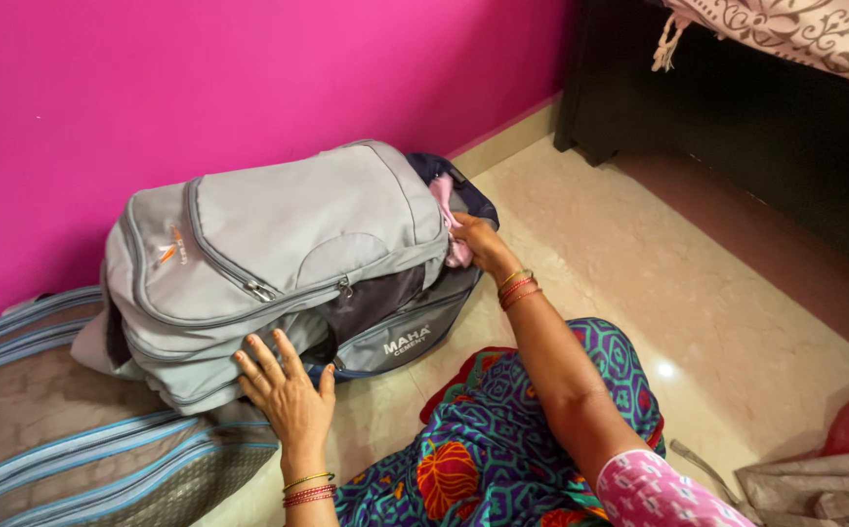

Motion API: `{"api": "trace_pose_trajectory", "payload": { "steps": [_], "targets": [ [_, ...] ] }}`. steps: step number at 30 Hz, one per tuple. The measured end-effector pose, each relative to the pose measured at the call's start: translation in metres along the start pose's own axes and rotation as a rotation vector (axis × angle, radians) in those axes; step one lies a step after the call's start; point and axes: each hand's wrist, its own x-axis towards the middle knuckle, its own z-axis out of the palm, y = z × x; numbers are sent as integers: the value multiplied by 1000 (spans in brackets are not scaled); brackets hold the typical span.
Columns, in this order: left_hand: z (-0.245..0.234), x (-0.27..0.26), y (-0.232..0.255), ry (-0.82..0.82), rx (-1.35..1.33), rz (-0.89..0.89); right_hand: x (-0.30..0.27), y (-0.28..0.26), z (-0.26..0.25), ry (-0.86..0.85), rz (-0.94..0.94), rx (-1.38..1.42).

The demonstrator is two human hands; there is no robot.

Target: The person sits on the floor and wipes the exterior of a grey backpack and a striped duffel bag using a pink cloth. The person systematically cleans the surfaces, zippers, and handles of the bags, occasionally unfolding the cloth to use a different section.

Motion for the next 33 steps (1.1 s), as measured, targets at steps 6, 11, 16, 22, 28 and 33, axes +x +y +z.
{"api": "trace_pose_trajectory", "payload": {
  "steps": [6, 11, 16, 22, 28, 33],
  "targets": [
    [1, -1, -2, -9, -12, -3, 24, -27, -30, 394, -449, -324],
    [2, 1, -1, -22, 0, -12, 78, -65, -6, 820, -1046, -238],
    [4, 4, 0, -30, -8, -12, 113, -32, 10, 103, -379, -608],
    [6, 3, 0, -48, 9, -29, 66, -17, 1, -10, -101, -547],
    [2, 2, 1, -24, 4, -10, 1, -6, 3, 98, -141, -751],
    [1, -2, -2, -13, 11, 10, -52, -67, 15, 380, -436, -632]
  ]
}}
